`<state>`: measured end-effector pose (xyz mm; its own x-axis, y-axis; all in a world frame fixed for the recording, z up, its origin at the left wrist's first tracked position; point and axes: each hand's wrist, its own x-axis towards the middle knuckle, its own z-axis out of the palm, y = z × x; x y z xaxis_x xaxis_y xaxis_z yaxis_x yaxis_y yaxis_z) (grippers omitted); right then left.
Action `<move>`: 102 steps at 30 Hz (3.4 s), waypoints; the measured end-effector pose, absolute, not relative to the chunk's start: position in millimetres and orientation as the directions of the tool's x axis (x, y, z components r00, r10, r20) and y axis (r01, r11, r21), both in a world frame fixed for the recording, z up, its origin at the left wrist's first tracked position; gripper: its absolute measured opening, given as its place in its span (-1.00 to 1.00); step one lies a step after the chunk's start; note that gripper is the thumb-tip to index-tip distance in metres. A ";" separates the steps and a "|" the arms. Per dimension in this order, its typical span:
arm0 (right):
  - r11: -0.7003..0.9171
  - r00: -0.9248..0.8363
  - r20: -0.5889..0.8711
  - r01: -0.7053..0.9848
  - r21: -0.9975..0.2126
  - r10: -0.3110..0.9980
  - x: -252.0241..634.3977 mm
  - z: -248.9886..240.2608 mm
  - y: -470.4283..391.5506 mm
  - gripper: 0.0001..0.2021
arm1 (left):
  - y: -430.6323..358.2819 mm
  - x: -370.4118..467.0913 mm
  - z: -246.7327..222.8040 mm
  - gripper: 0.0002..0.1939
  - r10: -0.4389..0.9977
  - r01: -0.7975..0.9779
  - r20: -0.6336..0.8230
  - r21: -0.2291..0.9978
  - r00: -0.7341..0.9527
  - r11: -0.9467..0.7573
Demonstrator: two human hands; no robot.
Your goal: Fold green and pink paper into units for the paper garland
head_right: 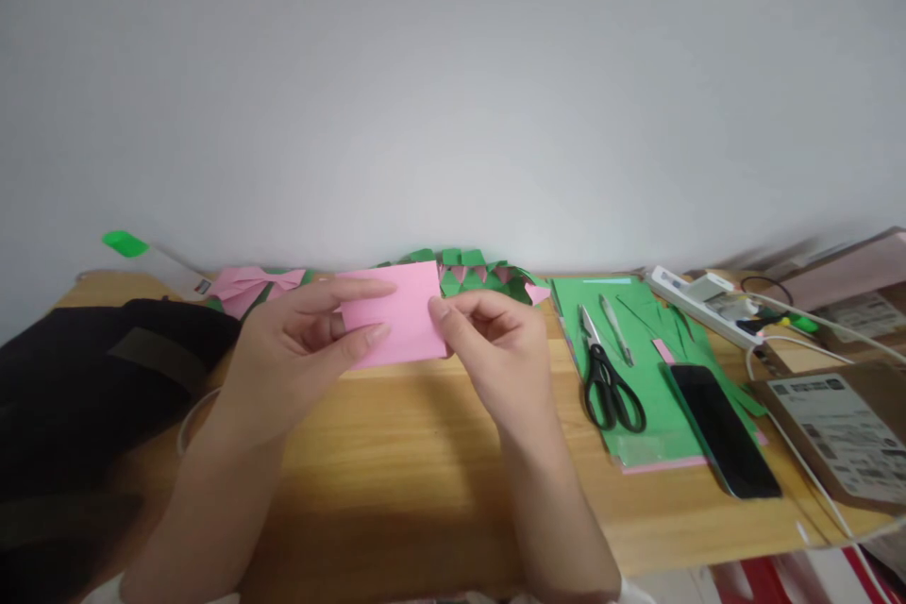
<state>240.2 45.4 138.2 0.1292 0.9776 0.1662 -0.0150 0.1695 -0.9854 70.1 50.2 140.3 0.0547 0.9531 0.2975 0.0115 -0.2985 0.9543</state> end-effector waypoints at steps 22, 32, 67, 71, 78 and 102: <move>0.225 0.151 0.238 0.098 -0.969 0.959 239.7 135.2 48.3 -0.81 | 53.7 74.4 140.1 -0.79 0.941 0.079 0.333 0.938 0.059 -0.337; 0.228 0.078 0.242 0.157 -0.961 0.967 241.8 137.6 51.8 -0.65 | 55.8 71.9 140.0 -0.83 0.942 0.162 0.335 0.929 0.021 -0.334; 0.098 -0.251 0.087 0.030 -0.995 0.964 236.2 134.6 53.1 -0.76 | 57.9 70.4 139.2 -0.81 0.956 0.036 0.293 0.955 0.003 -0.293; 0.133 -0.242 0.094 0.152 -0.979 0.966 239.1 136.3 51.4 -0.69 | 55.8 71.8 137.7 -0.75 0.956 0.040 0.292 0.956 0.003 -0.292; 0.098 -0.059 0.097 0.008 -0.995 0.994 240.1 138.8 52.8 -0.84 | 52.6 73.6 132.4 -0.71 0.948 0.050 0.293 0.952 0.121 -0.301; 0.161 0.094 0.158 -0.027 -0.987 0.983 244.9 132.8 55.6 -0.93 | 53.6 74.6 131.7 -0.61 0.932 -0.059 0.078 0.996 0.354 -0.061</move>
<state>244.9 55.6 132.8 0.0943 0.9829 0.1580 -0.0271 0.1612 -0.9866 74.6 53.6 131.7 0.3542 0.9319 0.0784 -0.0593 -0.0613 0.9964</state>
